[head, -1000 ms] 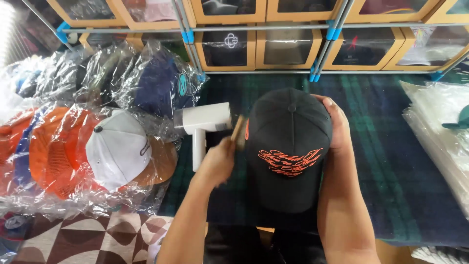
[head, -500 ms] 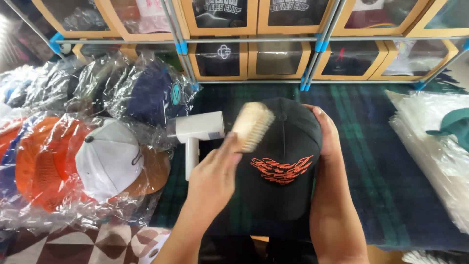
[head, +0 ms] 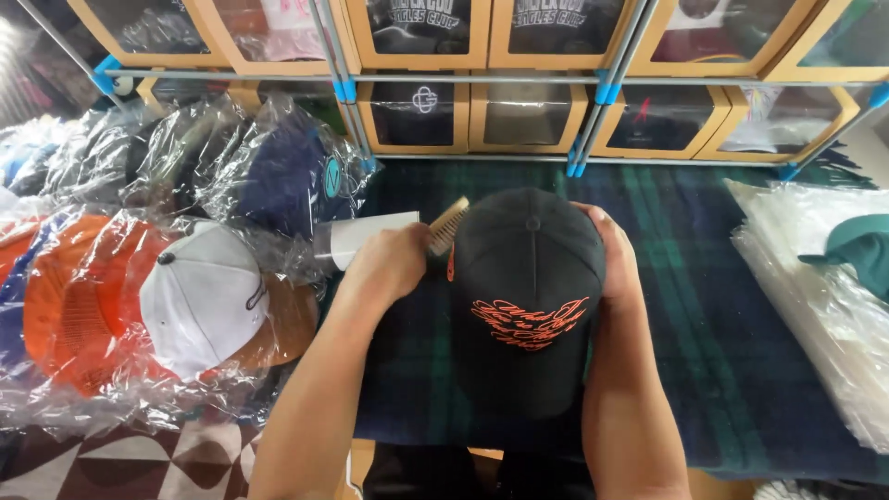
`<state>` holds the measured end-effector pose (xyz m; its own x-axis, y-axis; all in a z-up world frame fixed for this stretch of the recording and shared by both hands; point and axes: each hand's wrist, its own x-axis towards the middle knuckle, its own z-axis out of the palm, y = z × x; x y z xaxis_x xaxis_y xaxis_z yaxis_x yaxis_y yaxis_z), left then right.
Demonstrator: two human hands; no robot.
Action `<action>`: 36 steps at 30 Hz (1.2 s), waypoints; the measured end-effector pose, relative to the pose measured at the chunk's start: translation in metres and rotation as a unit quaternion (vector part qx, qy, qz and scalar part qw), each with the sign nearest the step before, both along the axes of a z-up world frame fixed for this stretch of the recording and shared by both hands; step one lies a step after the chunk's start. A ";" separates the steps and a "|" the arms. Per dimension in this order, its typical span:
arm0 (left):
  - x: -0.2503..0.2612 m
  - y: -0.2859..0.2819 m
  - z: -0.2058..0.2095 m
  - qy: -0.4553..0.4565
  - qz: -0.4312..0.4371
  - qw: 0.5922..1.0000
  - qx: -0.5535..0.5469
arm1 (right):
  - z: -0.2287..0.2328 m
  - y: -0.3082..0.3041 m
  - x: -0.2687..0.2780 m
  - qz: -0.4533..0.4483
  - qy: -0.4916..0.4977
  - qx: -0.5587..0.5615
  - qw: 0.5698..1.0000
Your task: Cleaning and prepping a baseball cap using a wooden brush and a hair dryer.
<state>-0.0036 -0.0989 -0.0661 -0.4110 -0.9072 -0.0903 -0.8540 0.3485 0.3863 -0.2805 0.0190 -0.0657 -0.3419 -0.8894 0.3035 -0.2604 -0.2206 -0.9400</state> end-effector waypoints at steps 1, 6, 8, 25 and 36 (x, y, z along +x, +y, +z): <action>0.008 0.016 0.013 0.026 0.026 0.999 -0.035 | 0.000 0.000 -0.001 -0.001 -0.009 0.006 1.000; 0.000 0.091 0.058 0.202 -0.097 0.905 -0.362 | -0.013 -0.006 -0.016 -0.010 -0.034 0.022 0.999; -0.006 0.082 0.061 0.194 -0.121 0.913 -0.338 | -0.013 -0.005 -0.013 -0.008 -0.037 0.029 0.999; -0.017 0.049 0.016 0.343 0.025 0.939 -0.011 | -0.074 -0.042 -0.049 0.214 -0.386 -0.001 0.897; -0.051 0.048 -0.088 0.672 0.160 0.721 0.061 | -0.060 -0.053 -0.031 0.199 -0.335 0.021 0.921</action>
